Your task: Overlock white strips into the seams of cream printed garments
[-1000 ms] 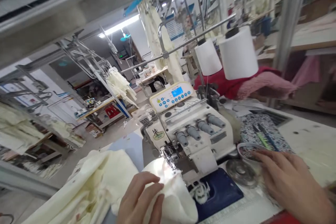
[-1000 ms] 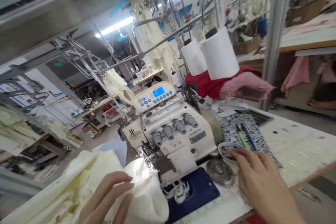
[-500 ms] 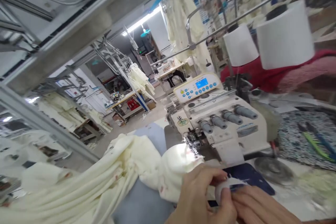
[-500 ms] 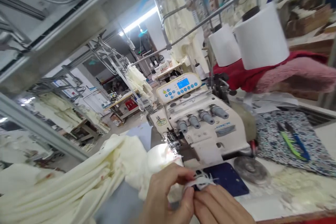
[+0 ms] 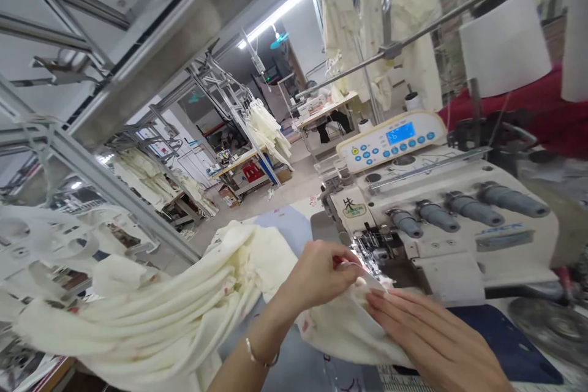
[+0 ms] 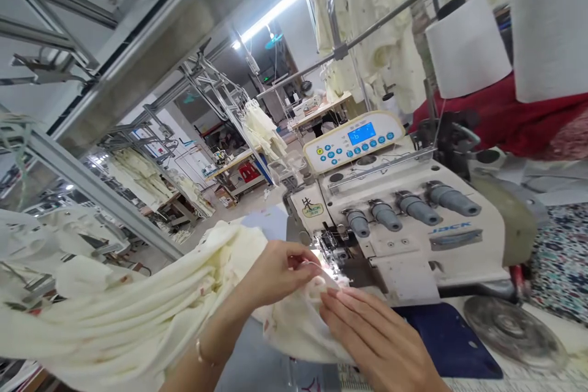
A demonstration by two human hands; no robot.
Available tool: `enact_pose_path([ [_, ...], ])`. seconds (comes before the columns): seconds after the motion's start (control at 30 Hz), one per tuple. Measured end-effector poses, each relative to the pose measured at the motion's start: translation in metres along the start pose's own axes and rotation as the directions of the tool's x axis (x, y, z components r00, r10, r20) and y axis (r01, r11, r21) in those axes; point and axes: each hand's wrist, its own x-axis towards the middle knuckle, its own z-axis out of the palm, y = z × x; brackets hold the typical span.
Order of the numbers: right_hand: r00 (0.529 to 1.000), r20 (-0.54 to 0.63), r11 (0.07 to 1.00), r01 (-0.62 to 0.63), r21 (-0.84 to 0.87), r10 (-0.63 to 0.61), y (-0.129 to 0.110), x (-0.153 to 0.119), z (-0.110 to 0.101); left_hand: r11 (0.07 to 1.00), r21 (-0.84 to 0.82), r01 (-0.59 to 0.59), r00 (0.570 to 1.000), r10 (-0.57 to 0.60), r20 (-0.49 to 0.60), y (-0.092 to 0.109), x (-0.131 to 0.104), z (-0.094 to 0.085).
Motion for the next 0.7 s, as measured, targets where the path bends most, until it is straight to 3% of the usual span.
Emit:
enact_pose_path([
  [0.07,0.996,-0.011,0.993,-0.091,0.076,0.092,0.002,-0.006,0.006,0.999,-0.023,0.03,0.999,-0.031,-0.019,-0.013,0.01,0.012],
  [0.2,1.0,0.01,0.994,-0.02,0.11,0.019,0.005,-0.016,0.009,0.999,0.038,0.009,0.986,-0.003,-0.168,-0.017,0.005,0.026],
  [0.27,0.999,-0.004,0.992,-0.047,0.117,0.048,0.006,-0.018,0.009,0.998,0.07,-0.006,0.979,0.02,-0.204,-0.013,0.0,0.028],
  [0.43,0.986,-0.007,0.98,-0.163,0.115,0.165,0.006,-0.019,0.007,0.998,0.047,-0.034,0.974,0.044,-0.223,-0.011,-0.001,0.026],
  [0.57,0.991,0.022,0.985,-0.134,0.106,0.133,0.014,-0.019,0.007,1.0,-0.013,-0.003,0.962,0.0,-0.272,-0.014,0.002,0.027],
  [0.7,0.995,0.04,0.986,-0.101,0.136,0.096,0.02,-0.024,0.006,1.0,0.011,0.029,0.975,-0.026,-0.221,-0.017,0.006,0.028],
])
